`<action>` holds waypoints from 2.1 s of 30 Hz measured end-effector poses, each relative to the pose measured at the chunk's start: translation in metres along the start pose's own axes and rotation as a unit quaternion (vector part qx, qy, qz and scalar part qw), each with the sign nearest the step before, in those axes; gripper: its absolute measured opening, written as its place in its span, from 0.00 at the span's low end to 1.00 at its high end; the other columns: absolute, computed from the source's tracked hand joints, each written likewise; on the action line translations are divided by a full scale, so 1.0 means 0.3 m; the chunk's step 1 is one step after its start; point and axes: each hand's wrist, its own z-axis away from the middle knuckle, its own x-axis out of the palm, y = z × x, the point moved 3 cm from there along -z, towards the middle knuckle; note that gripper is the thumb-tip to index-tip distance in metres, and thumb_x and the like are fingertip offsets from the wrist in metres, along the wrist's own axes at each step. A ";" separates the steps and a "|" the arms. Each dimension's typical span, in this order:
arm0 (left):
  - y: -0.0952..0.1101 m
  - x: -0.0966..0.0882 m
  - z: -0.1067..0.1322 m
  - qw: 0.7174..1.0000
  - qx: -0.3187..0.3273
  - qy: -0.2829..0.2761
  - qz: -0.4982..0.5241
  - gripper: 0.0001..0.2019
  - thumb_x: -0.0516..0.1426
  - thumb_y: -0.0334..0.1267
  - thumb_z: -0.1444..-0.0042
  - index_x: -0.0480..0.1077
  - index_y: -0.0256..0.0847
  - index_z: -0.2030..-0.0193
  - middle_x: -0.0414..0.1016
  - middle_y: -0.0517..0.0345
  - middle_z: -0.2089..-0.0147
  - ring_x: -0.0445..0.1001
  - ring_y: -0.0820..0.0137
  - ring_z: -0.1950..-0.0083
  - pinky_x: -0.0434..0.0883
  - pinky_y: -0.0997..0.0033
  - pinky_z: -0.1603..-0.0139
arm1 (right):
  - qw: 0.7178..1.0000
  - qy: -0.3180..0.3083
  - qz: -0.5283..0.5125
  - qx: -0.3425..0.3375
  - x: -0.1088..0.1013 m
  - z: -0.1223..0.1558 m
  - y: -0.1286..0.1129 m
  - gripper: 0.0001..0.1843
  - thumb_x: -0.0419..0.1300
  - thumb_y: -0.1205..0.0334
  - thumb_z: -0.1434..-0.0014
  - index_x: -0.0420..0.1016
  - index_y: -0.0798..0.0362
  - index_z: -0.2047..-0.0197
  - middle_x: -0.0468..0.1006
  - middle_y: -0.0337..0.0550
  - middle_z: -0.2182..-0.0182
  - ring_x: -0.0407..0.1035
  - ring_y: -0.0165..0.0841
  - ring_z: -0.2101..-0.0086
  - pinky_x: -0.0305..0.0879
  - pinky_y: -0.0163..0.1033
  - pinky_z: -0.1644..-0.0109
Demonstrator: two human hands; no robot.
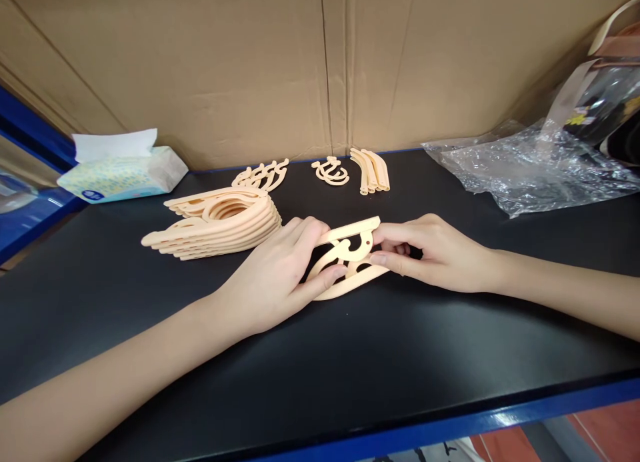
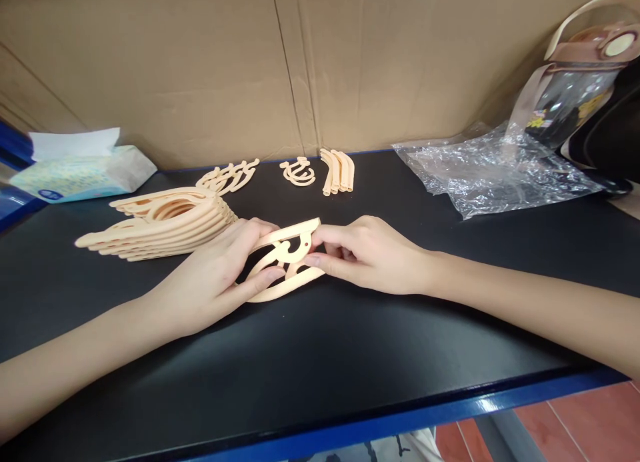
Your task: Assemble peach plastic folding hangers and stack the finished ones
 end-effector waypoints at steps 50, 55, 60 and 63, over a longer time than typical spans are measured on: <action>0.017 -0.018 0.006 0.995 0.028 0.064 0.069 0.14 0.49 0.47 0.30 0.67 0.38 0.57 0.72 0.58 0.61 0.69 0.71 0.64 0.63 0.71 0.65 | 0.978 -0.007 0.142 -0.151 0.007 0.014 -0.028 0.13 0.55 0.54 0.32 0.72 0.51 0.66 0.70 0.34 0.77 0.61 0.27 0.77 0.54 0.33 0.70; 0.024 -0.022 0.011 0.992 0.068 0.088 0.061 0.10 0.48 0.39 0.29 0.67 0.37 0.57 0.70 0.60 0.63 0.67 0.74 0.66 0.62 0.74 0.65 | 0.977 0.019 0.160 -0.142 0.007 0.014 -0.019 0.17 0.55 0.55 0.32 0.68 0.52 0.72 0.66 0.33 0.81 0.57 0.26 0.79 0.51 0.34 0.74; 0.028 -0.021 0.011 0.990 0.091 0.089 0.051 0.08 0.48 0.36 0.29 0.66 0.36 0.57 0.70 0.60 0.62 0.67 0.75 0.65 0.62 0.75 0.64 | 0.973 0.025 0.176 -0.149 0.009 0.015 -0.017 0.18 0.54 0.55 0.32 0.67 0.52 0.73 0.65 0.34 0.82 0.57 0.27 0.80 0.50 0.34 0.74; 0.027 -0.022 0.010 0.992 0.088 0.084 0.047 0.08 0.48 0.35 0.29 0.66 0.36 0.57 0.69 0.60 0.62 0.67 0.74 0.65 0.61 0.75 0.65 | 0.972 0.029 0.178 -0.151 0.007 0.015 -0.021 0.18 0.55 0.54 0.32 0.67 0.52 0.73 0.64 0.33 0.82 0.56 0.26 0.80 0.49 0.34 0.74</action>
